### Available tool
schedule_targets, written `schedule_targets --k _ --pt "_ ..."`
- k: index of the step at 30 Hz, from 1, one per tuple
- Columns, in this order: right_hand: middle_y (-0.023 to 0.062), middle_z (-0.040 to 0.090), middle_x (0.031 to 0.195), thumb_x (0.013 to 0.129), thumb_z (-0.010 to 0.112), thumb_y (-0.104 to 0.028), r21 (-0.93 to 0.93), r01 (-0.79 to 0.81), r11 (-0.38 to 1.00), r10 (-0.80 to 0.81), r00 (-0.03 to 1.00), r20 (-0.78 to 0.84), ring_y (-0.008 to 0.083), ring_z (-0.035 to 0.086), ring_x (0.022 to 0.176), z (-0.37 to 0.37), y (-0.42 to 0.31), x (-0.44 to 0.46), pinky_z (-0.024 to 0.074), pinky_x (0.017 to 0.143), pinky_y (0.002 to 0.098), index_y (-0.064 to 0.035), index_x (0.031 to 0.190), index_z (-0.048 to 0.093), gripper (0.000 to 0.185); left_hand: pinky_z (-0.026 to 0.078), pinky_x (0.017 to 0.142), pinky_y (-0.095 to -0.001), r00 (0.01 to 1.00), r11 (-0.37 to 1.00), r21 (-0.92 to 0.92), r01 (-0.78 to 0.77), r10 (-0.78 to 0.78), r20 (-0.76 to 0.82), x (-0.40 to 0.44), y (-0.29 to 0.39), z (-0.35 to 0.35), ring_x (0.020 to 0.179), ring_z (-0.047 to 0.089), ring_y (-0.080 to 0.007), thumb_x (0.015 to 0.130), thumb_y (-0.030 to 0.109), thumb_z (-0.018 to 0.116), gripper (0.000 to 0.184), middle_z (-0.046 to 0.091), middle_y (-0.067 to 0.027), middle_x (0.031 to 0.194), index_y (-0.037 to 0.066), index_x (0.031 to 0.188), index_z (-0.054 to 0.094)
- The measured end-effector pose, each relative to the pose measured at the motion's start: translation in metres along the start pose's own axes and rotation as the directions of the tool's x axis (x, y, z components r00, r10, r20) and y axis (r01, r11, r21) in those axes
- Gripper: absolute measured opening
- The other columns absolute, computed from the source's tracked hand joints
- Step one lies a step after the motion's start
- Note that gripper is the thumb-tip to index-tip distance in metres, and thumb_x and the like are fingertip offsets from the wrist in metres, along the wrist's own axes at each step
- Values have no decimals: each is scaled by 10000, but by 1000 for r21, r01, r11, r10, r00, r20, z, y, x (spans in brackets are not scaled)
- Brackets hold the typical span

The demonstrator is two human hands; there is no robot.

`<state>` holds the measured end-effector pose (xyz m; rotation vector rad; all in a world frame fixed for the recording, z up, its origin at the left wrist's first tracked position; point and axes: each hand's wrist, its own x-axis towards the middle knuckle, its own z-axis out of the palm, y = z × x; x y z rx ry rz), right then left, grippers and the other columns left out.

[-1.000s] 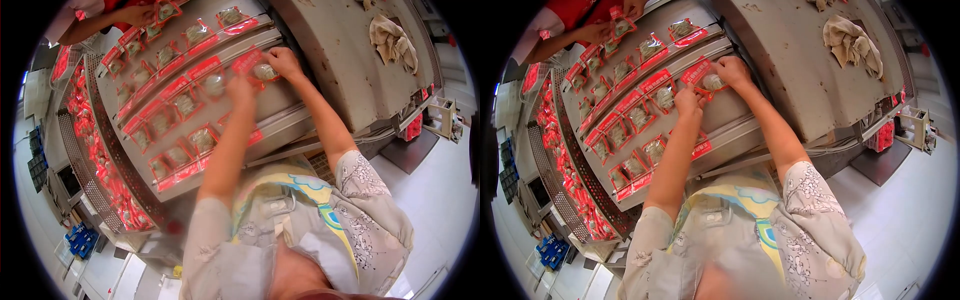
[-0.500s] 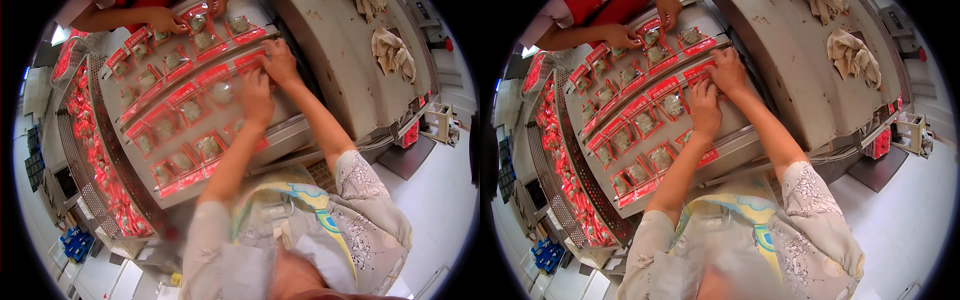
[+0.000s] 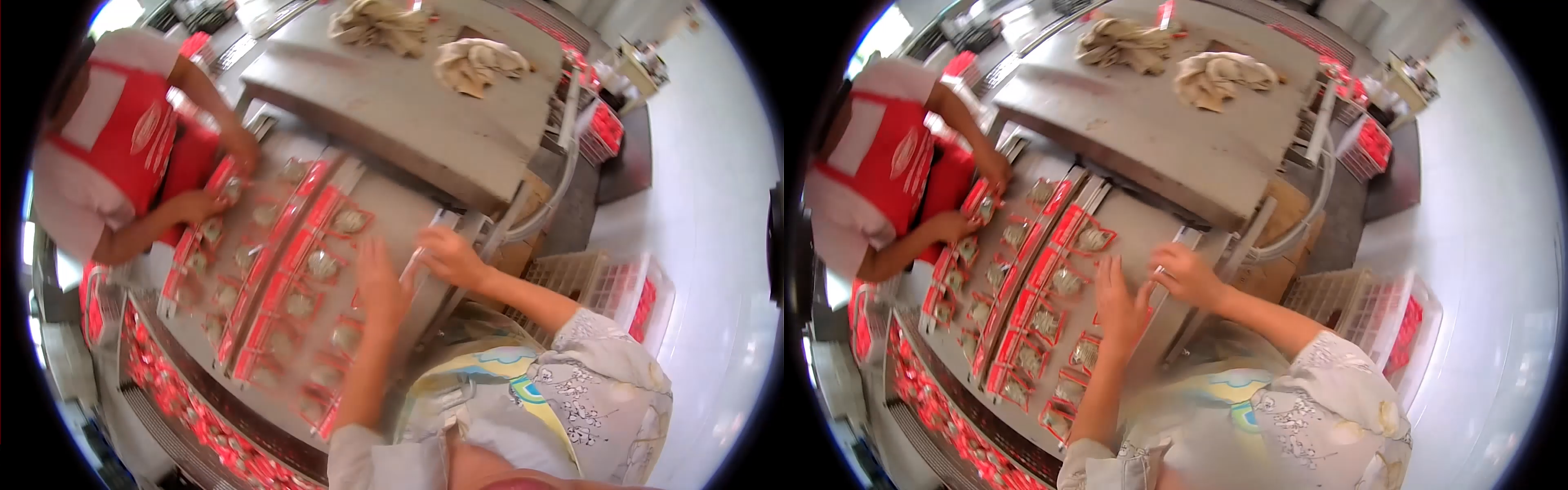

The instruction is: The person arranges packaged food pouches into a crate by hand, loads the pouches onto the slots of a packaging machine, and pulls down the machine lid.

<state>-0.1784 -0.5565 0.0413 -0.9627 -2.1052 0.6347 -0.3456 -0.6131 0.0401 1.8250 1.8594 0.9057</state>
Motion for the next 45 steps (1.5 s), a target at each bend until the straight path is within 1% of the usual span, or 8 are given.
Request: schedule_targets --k 5,7,10,14,19,22,35,45 --pt "70 603 933 795 683 -154 -40 -451 892 450 893 -35 263 600 870 -77 -27 -128 491 748 352 -59 851 640 119 137 1126 -532 925 934 297 -199 79 370 -62 12 -4 1397 176 -403 778 338 681 836 263 -265 1466 -96 1376 291" --pt "70 600 933 806 672 -156 26 -589 807 590 807 -27 261 599 862 -87 -27 -154 490 743 348 -57 840 642 109 93 1125 -553 926 913 354 -204 62 372 -74 8 10 1412 118 -400 780 358 670 849 230 -257 1485 -70 1398 276" --pt "72 597 927 824 655 -169 118 -503 856 506 862 3 266 595 858 -102 -31 -159 488 732 349 -58 852 643 115 53 1120 -575 929 875 438 -206 35 368 -77 17 18 1420 75 -406 787 378 650 851 208 -247 1499 -23 1427 259" --pt "70 602 938 819 660 -197 -30 -268 963 263 958 -117 261 594 868 -146 -14 -176 488 728 366 -80 851 646 122 52 1113 -591 916 782 582 -224 -36 401 -83 28 20 1417 73 -419 793 377 635 840 192 -248 1505 31 1451 244" --pt "73 612 924 794 689 -129 -108 -428 897 338 823 -456 249 617 825 -235 16 -242 507 689 326 -56 852 641 105 91 1108 -595 929 735 594 -326 135 343 -88 18 31 1406 88 -439 795 390 628 836 211 -259 1493 19 1443 253" --pt "50 595 923 837 670 -61 87 -531 843 491 693 -528 139 589 719 -265 43 -262 486 626 255 -28 896 620 84 107 1105 -594 925 719 620 -314 83 371 -78 24 34 1404 96 -441 790 409 633 853 216 -260 1490 18 1444 249" --pt "12 563 905 871 645 -73 55 -140 989 149 859 -489 82 508 727 -291 86 -49 434 649 212 -30 1018 588 164 100 1114 -581 941 819 535 -205 14 339 -79 14 34 1412 112 -412 749 430 662 872 239 -200 1502 11 1419 297" --pt "32 622 904 870 659 -187 652 -103 751 386 870 -307 76 563 706 -240 212 281 474 631 217 2 1145 559 348 109 1092 -628 920 792 590 -153 -103 378 -76 17 36 1391 184 -426 726 482 679 872 291 -209 1476 12 1386 358"
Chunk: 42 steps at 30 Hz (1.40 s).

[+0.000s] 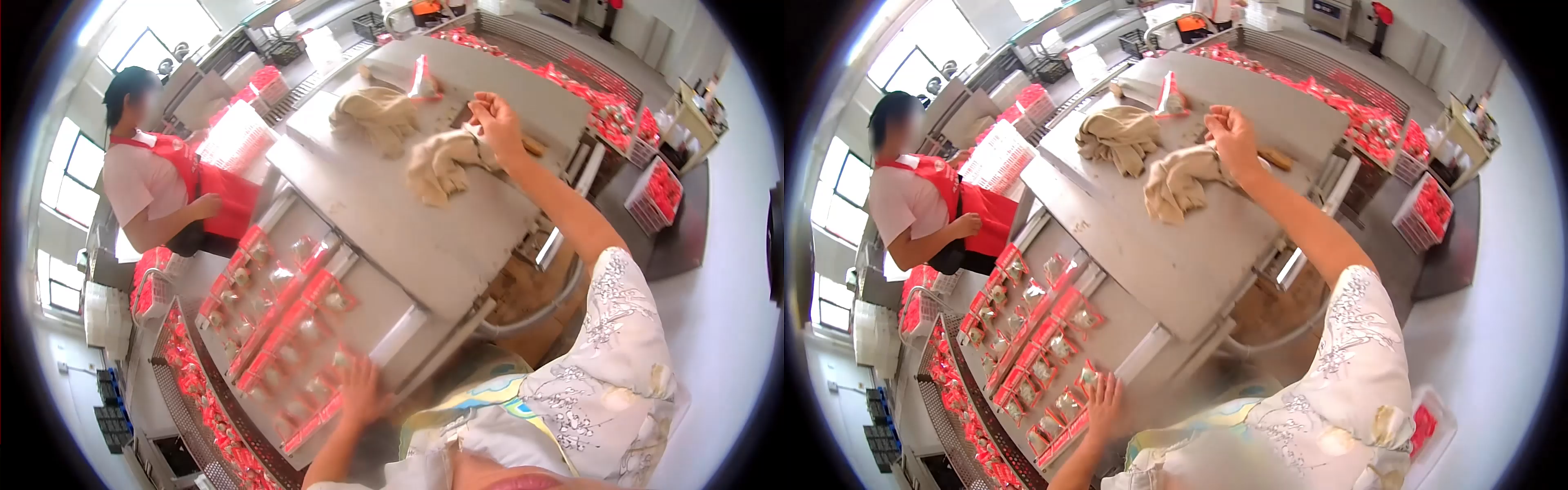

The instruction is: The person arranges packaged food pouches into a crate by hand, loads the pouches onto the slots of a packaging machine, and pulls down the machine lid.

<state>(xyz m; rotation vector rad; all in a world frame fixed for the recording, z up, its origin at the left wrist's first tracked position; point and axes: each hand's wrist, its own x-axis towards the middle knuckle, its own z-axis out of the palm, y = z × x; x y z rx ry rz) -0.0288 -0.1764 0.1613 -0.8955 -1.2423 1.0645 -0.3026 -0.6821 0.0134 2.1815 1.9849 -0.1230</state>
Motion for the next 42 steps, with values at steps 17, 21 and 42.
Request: schedule_targets --k 17,21,42 --pt "63 654 775 929 542 -290 -204 -172 964 172 985 -18 136 578 583 90 97 196 439 467 291 -7 979 675 316 143 1083 -600 992 984 -151 98 -85 90 8 11 -24 1366 243 -431 743 532 613 827 350 -217 1433 -2 1343 414" --pt "60 666 966 974 491 -237 62 -43 997 30 980 196 136 601 822 88 -1 103 463 702 266 -13 1106 635 298 151 1090 -586 993 974 -203 97 -81 86 4 8 -24 1378 220 -426 754 499 618 797 338 -222 1442 17 1353 410" --pt "10 605 801 965 509 -182 -310 -249 918 357 175 918 76 537 695 177 -8 -274 467 644 232 20 857 631 260 564 578 -230 855 -873 -367 321 101 508 72 -38 -45 710 668 -123 946 261 516 234 672 -71 835 39 910 580"
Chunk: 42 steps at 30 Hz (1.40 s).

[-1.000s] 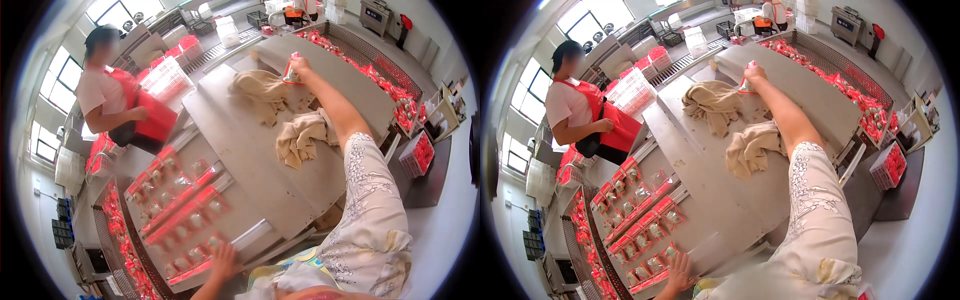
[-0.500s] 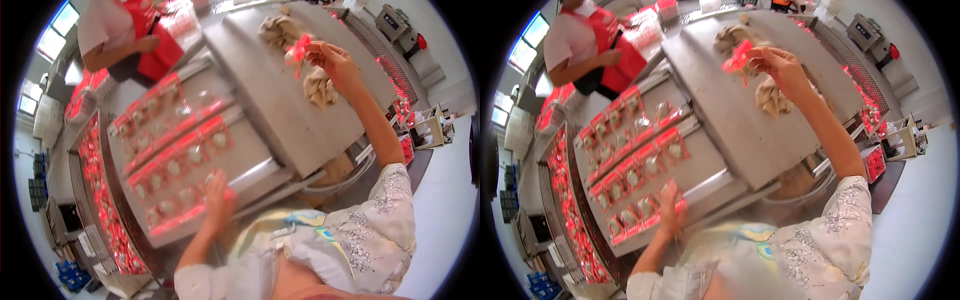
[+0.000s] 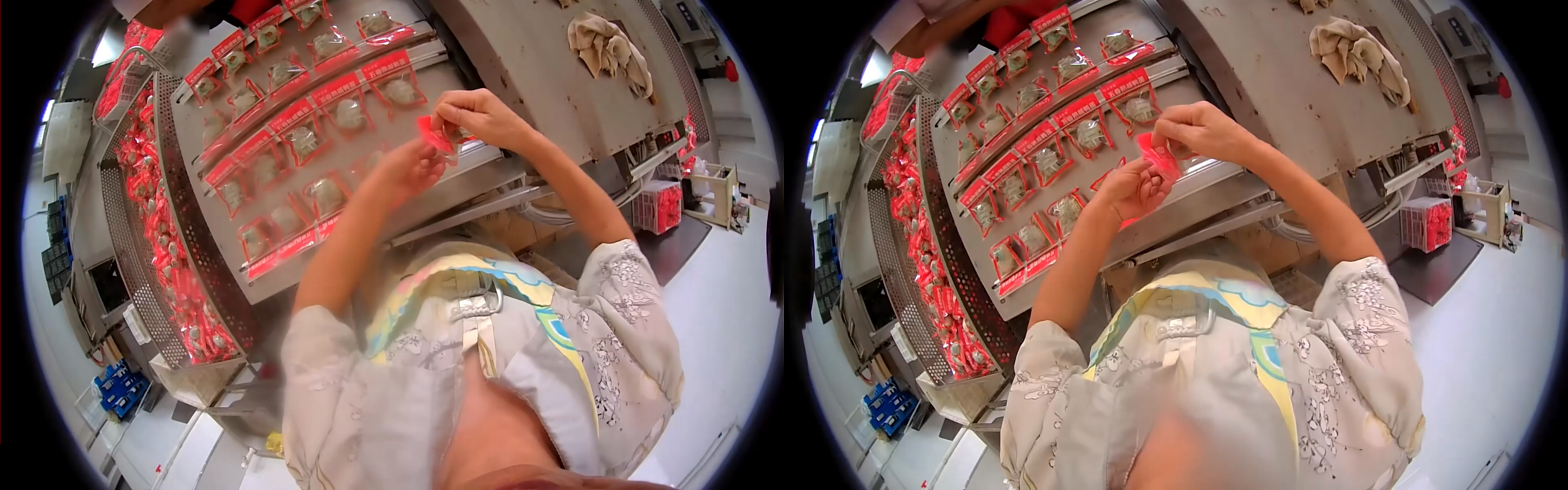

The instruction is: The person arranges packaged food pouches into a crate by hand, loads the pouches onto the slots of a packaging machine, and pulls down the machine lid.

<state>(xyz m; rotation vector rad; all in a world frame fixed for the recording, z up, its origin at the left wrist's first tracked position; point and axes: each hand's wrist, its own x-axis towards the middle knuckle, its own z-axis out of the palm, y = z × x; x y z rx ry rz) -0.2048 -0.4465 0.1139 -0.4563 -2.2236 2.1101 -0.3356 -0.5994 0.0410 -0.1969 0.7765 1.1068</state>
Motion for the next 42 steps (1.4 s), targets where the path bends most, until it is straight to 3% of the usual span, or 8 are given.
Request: schedule_targets --k 5,10,14,21,32,35,38,42 --pt "0 579 826 978 486 -147 106 65 992 -47 986 -161 68 534 740 18 30 -16 465 699 232 16 841 624 254 553 554 -211 988 953 294 -69 106 -112 4 8 10 681 654 -107 955 250 526 220 640 -10 765 45 892 574" --pt "40 623 765 888 624 -278 -39 -170 985 106 762 -639 100 577 647 11 69 -22 464 561 256 37 901 624 315 525 531 -202 977 987 100 -129 144 -155 34 4 -13 623 611 -88 945 254 566 186 591 15 703 91 854 559" --pt "19 609 701 870 603 -445 143 -719 680 732 655 -188 118 534 479 0 91 -26 390 402 270 2 866 619 448 511 531 -206 982 989 67 -132 140 -129 45 0 -25 596 587 -87 935 260 586 178 571 20 682 107 851 548" --pt "-35 590 686 860 675 -369 637 -503 583 636 771 27 34 477 483 14 117 -32 292 382 177 -116 805 585 274 495 551 -200 960 963 267 -22 94 -262 24 4 2 651 602 -93 903 280 635 207 606 4 727 91 869 558" --pt "-5 616 686 793 740 -278 352 -542 763 614 778 -132 54 501 514 -8 100 -20 354 439 200 -76 781 624 233 401 463 -177 969 955 297 -11 84 -233 27 5 1 642 569 -46 840 175 709 225 594 52 722 104 1035 621" --pt "51 644 721 759 725 -244 -86 -499 862 423 803 -420 180 571 621 -3 105 -19 439 561 300 -60 774 651 199 424 478 -259 895 717 664 -213 416 -162 19 4 4 608 573 -109 778 165 752 369 578 15 659 63 1087 578" --pt "106 659 831 738 674 -217 -422 -517 744 221 788 -575 333 616 793 9 103 -15 494 691 428 -103 800 674 130 462 533 -394 656 -37 986 -162 742 135 16 0 5 604 611 -256 724 161 754 517 608 -92 656 16 1152 503" --pt "103 659 858 754 659 -228 -563 -486 668 113 815 -568 326 624 809 11 113 -9 492 692 432 -95 791 675 139 464 632 -505 640 -262 951 162 761 100 27 -8 -9 712 619 -406 731 198 711 574 648 -197 783 7 1205 450"
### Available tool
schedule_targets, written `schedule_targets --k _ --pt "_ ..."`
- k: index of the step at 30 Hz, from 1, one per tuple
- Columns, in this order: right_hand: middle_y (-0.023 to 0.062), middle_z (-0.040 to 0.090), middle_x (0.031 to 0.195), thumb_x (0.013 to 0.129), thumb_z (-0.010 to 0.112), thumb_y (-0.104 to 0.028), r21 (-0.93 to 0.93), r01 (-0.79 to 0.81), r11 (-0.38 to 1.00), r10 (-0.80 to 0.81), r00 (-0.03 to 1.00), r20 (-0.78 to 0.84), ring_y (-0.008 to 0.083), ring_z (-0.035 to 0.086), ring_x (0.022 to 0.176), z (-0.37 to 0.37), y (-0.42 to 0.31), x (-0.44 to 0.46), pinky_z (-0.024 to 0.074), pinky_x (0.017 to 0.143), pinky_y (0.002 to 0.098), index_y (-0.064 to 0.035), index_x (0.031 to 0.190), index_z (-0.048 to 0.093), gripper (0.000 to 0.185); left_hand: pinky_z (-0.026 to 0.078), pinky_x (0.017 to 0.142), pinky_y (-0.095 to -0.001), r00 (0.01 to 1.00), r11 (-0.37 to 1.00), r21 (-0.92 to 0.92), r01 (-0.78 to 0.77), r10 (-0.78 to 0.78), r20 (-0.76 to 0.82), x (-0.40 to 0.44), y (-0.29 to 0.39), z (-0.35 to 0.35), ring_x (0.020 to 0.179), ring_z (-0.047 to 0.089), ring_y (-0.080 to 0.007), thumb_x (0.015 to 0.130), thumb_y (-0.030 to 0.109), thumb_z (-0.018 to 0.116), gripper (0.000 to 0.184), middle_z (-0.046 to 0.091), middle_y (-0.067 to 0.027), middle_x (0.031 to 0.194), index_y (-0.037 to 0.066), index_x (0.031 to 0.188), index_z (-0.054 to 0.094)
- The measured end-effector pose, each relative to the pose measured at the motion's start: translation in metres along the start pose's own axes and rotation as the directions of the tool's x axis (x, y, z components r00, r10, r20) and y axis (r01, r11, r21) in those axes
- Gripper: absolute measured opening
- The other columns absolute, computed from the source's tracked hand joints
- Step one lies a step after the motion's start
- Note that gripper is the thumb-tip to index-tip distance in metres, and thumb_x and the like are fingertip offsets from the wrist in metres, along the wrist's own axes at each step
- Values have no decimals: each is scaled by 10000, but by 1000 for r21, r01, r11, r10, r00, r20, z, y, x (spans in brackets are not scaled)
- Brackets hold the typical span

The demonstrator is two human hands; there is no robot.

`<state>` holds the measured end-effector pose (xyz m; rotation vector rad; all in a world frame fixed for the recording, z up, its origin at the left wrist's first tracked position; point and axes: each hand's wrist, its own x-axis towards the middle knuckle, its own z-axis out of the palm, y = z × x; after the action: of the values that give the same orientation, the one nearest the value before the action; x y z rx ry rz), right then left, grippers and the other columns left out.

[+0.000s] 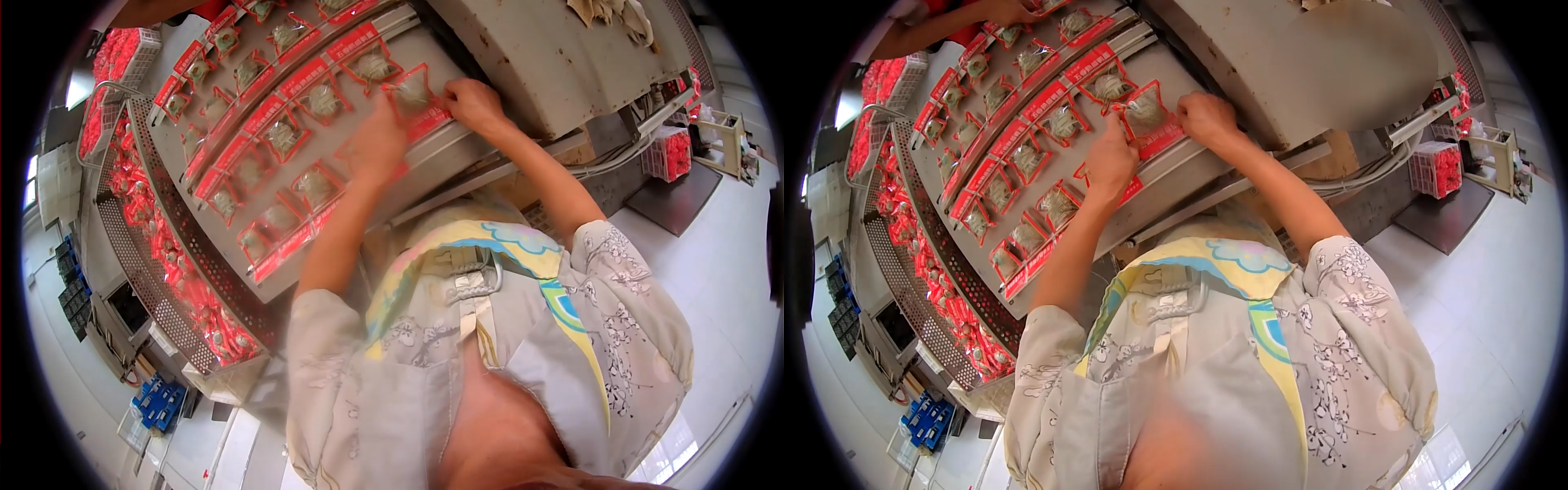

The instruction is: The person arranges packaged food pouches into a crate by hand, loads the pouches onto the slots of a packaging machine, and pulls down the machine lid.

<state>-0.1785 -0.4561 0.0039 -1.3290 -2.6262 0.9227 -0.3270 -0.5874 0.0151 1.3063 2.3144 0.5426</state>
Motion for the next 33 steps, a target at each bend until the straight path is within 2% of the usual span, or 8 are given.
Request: schedule_targets --k 5,11,15,17,20,23,26,33 --pt "122 667 881 748 676 -258 -95 32 995 -28 999 45 332 630 844 6 2 14 499 721 432 -85 809 689 184 481 694 -488 990 988 88 128 -133 56 14 5 4 814 632 -411 732 297 723 613 668 -202 859 4 1199 453" --pt "154 677 920 732 713 -290 -177 -54 983 126 893 433 313 652 899 -19 0 30 510 777 406 -78 875 712 256 482 731 -460 954 978 -130 166 -126 273 19 -8 -6 891 633 -384 657 359 799 704 670 -200 879 4 1177 484" --pt "166 677 925 696 734 -272 -330 -14 944 129 935 329 328 652 890 -8 -5 32 517 772 406 -40 877 702 296 485 716 -453 994 999 -6 43 -42 104 12 -10 7 868 635 -377 655 338 802 705 672 -176 878 18 1195 483" --pt "170 676 929 690 741 -285 -254 1 967 97 924 371 332 653 885 -10 -2 30 521 758 410 -28 877 699 321 484 716 -454 997 999 -27 39 -37 72 8 -6 8 862 634 -379 661 326 796 686 669 -179 873 19 1187 482" --pt "180 673 939 687 745 -301 -237 11 971 91 906 414 340 653 882 -17 -4 29 525 744 415 -16 878 696 346 483 721 -458 998 996 89 22 -28 60 10 -8 15 859 634 -383 668 295 781 667 660 -202 871 18 1189 471" --pt "186 672 954 688 742 -309 -260 -2 966 127 876 465 348 652 884 -18 -1 36 526 744 410 -15 875 697 351 481 743 -469 973 996 -30 81 -73 217 13 -5 -1 883 629 -393 684 279 748 616 651 -232 877 16 1171 478" --pt "168 678 917 705 727 -282 -265 -73 961 183 890 418 319 651 881 -13 -4 37 511 757 399 -35 886 702 307 483 762 -462 987 985 -92 147 -141 72 15 -7 1 906 627 -381 695 284 719 561 658 -219 892 13 1140 510" --pt "177 672 955 755 684 -367 -349 3 937 145 907 396 324 657 902 -16 -7 26 521 759 404 -18 891 687 375 494 746 -438 989 992 73 101 -108 97 4 2 1 876 628 -360 708 293 724 411 660 -184 905 25 981 574"
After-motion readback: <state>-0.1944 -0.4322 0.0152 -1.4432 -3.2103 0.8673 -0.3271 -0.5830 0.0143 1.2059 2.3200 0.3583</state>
